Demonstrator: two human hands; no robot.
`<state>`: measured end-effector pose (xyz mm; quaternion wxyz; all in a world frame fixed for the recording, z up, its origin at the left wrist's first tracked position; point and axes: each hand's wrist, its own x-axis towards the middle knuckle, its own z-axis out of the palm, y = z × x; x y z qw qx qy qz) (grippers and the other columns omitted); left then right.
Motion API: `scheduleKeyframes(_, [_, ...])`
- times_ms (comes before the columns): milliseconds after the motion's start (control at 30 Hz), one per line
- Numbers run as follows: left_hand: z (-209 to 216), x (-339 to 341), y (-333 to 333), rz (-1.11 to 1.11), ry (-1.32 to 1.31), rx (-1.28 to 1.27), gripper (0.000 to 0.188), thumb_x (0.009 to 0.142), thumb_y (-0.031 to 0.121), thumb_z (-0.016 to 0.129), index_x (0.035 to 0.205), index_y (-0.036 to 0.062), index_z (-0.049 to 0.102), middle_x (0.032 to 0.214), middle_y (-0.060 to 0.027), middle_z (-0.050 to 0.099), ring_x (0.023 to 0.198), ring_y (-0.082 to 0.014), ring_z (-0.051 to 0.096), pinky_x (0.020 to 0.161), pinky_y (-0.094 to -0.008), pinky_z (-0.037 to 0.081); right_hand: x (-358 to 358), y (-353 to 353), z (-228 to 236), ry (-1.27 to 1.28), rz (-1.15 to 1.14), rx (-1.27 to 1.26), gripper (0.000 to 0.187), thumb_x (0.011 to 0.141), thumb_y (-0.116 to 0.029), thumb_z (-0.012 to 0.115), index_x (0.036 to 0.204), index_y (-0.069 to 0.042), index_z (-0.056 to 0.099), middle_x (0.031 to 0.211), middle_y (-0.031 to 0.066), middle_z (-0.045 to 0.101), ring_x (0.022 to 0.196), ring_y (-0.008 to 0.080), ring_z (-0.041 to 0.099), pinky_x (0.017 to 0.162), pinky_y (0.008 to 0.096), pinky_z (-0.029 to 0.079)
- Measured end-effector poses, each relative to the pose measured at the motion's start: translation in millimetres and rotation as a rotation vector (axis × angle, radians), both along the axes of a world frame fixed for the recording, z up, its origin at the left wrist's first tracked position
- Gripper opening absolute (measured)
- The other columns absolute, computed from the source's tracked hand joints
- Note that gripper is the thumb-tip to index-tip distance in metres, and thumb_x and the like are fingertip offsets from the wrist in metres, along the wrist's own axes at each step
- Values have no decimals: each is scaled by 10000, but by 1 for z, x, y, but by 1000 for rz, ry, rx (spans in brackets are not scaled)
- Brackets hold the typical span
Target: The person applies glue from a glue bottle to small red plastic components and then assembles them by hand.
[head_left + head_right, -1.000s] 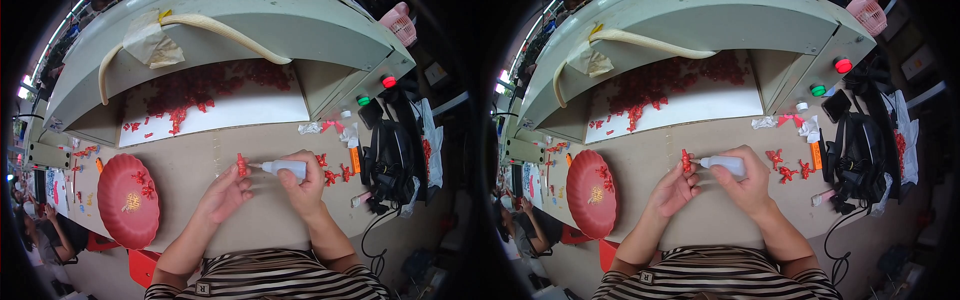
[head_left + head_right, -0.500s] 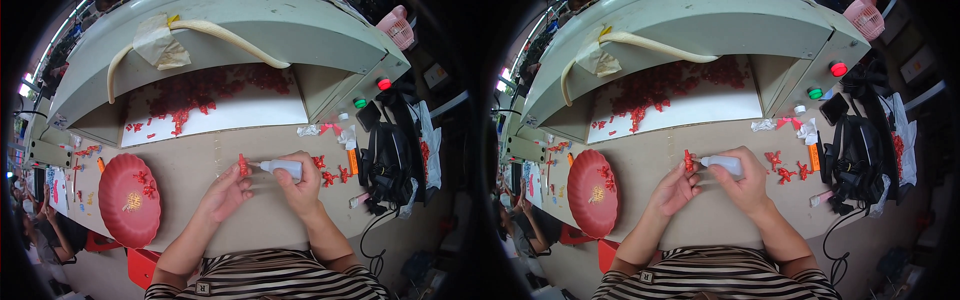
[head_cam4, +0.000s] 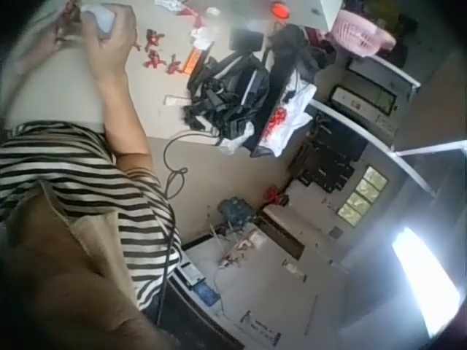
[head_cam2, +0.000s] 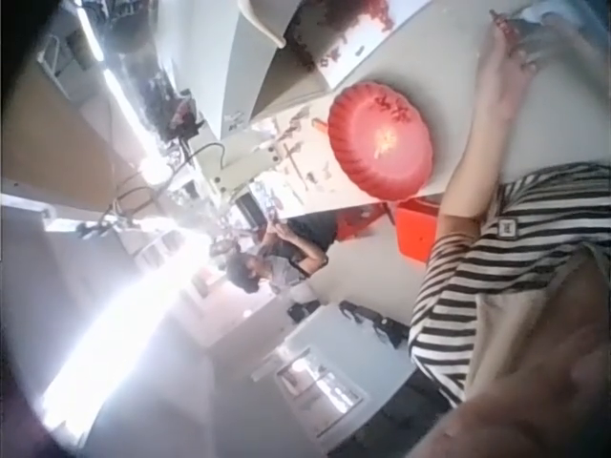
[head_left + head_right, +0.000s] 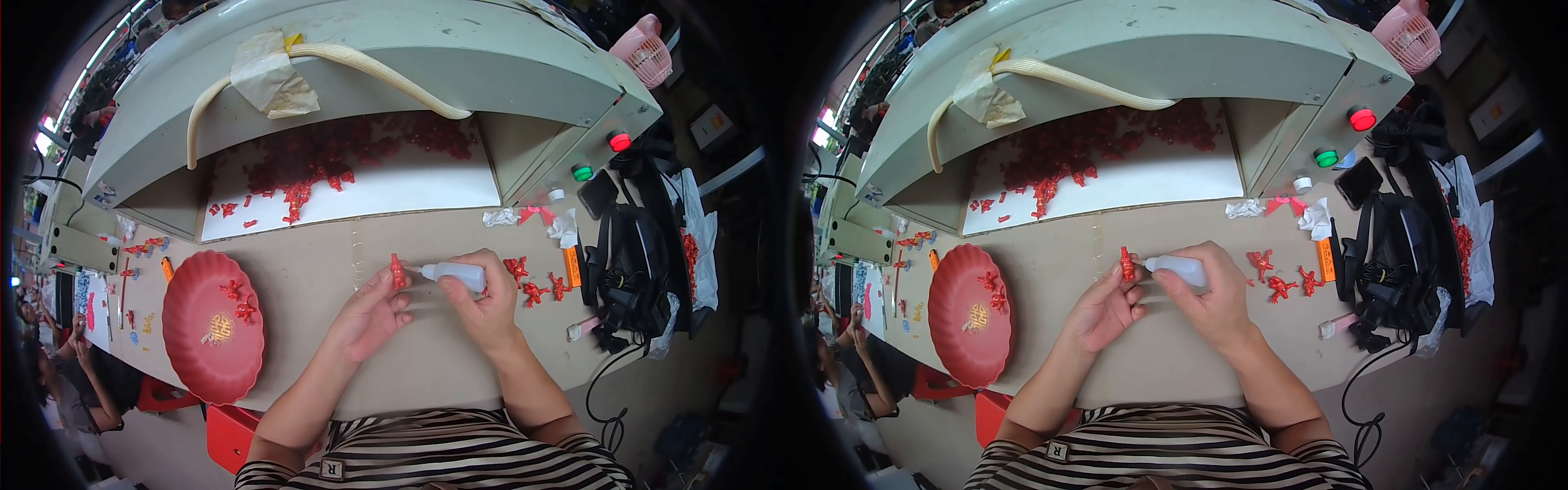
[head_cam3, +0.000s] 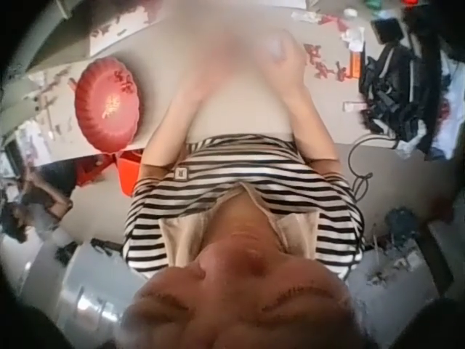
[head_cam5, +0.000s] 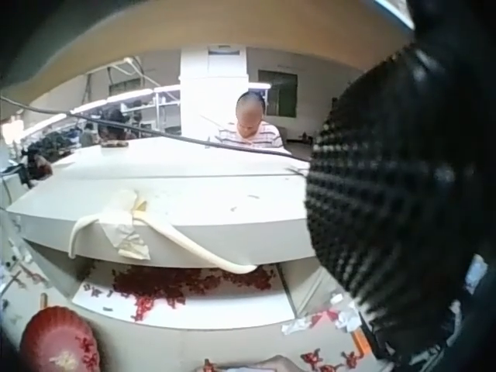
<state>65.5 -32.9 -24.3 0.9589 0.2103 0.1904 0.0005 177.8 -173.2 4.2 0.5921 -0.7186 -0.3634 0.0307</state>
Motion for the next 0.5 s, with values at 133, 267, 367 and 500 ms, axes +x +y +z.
scheduleKeyframes(133, [-1, 2, 0, -13, -16, 0, 263, 874, 272, 532, 1089, 121, 520, 921, 40, 564, 747, -69, 492, 660, -254, 413, 1, 0, 1, -33, 7, 1, 253, 718, -188, 712, 852, -34, 562, 778, 81, 583, 680, 213, 561, 607, 292, 437])
scheduleKeyframes(267, [1, 3, -1, -16, -14, 10, 270, 879, 276, 522, 1098, 119, 517, 908, 46, 555, 736, -64, 480, 654, -247, 409, 2, 0, 0, -55, 30, 12, 264, 707, -190, 719, 854, -40, 558, 770, 76, 580, 671, 223, 557, 597, 303, 431])
scheduleKeyframes(367, [1, 2, -1, -11, -6, 17, 273, 882, 278, 515, 1102, 117, 516, 899, 45, 551, 731, -64, 476, 651, -245, 408, 2, 0, 1, -66, 31, 12, 266, 711, -194, 718, 854, -39, 555, 766, 74, 580, 670, 215, 559, 592, 298, 430])
scheduleKeyframes(500, [2, 3, -1, -6, 2, 7, 274, 885, 278, 510, 1106, 115, 513, 892, 40, 550, 725, -67, 477, 650, -248, 414, 2, -1, 3, -69, 25, 17, 265, 714, -200, 717, 849, -39, 554, 765, 72, 581, 665, 208, 560, 586, 291, 430])
